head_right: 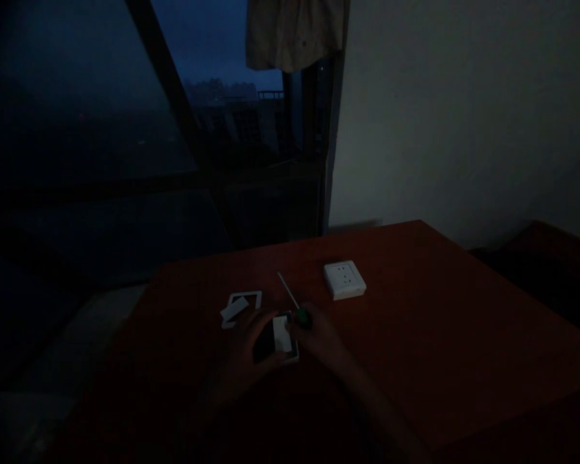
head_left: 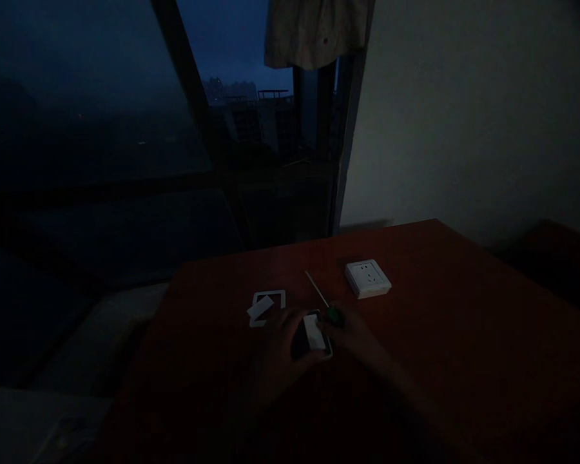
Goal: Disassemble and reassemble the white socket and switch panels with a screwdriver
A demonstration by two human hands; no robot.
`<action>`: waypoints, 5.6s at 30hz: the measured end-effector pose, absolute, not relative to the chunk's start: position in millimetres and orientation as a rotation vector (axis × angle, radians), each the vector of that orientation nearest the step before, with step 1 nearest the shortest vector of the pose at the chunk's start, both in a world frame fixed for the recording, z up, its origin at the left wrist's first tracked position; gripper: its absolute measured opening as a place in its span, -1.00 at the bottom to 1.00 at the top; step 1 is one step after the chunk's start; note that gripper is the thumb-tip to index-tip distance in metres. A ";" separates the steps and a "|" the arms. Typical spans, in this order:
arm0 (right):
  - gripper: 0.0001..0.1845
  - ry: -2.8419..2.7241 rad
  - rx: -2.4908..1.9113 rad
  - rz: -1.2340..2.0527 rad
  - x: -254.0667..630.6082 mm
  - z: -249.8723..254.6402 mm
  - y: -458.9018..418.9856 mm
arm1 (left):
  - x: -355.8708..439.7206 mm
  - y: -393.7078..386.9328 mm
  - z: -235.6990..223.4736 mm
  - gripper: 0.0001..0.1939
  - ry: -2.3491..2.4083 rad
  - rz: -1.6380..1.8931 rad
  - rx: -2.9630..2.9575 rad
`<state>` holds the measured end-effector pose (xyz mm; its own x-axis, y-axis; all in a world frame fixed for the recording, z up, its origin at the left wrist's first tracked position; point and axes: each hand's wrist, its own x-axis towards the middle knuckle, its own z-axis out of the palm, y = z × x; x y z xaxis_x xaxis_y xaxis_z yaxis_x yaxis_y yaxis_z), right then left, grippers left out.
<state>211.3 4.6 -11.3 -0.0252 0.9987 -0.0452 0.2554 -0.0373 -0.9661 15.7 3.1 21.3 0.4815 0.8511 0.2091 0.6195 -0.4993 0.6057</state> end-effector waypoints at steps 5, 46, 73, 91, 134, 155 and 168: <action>-0.59 -1.415 -1.346 1.159 212.4 -10.5 2.5 | 16.7 8.2 11.2 -0.49 1.303 0.822 2.089; -0.75 -1.558 -1.455 0.989 206.4 -18.2 6.7 | 33.9 13.2 4.4 -0.79 1.312 0.871 1.768; -0.65 -1.448 -1.495 1.012 210.9 -9.7 8.3 | -46.6 61.8 3.1 -0.73 1.770 0.672 2.040; -0.65 -1.348 -1.533 0.959 212.2 14.6 -0.8 | -15.9 14.8 38.0 -0.77 1.278 0.804 1.367; -0.56 -1.888 -1.801 0.629 198.7 27.5 8.8 | -7.3 5.1 20.5 -0.47 1.268 0.702 1.802; -0.39 -1.989 -1.727 0.833 198.2 24.2 4.8 | 0.1 2.2 6.8 -0.51 1.204 0.674 1.641; -0.42 -1.949 -1.749 0.752 193.3 19.6 4.6 | 6.5 -0.9 10.3 -0.58 1.228 0.729 1.581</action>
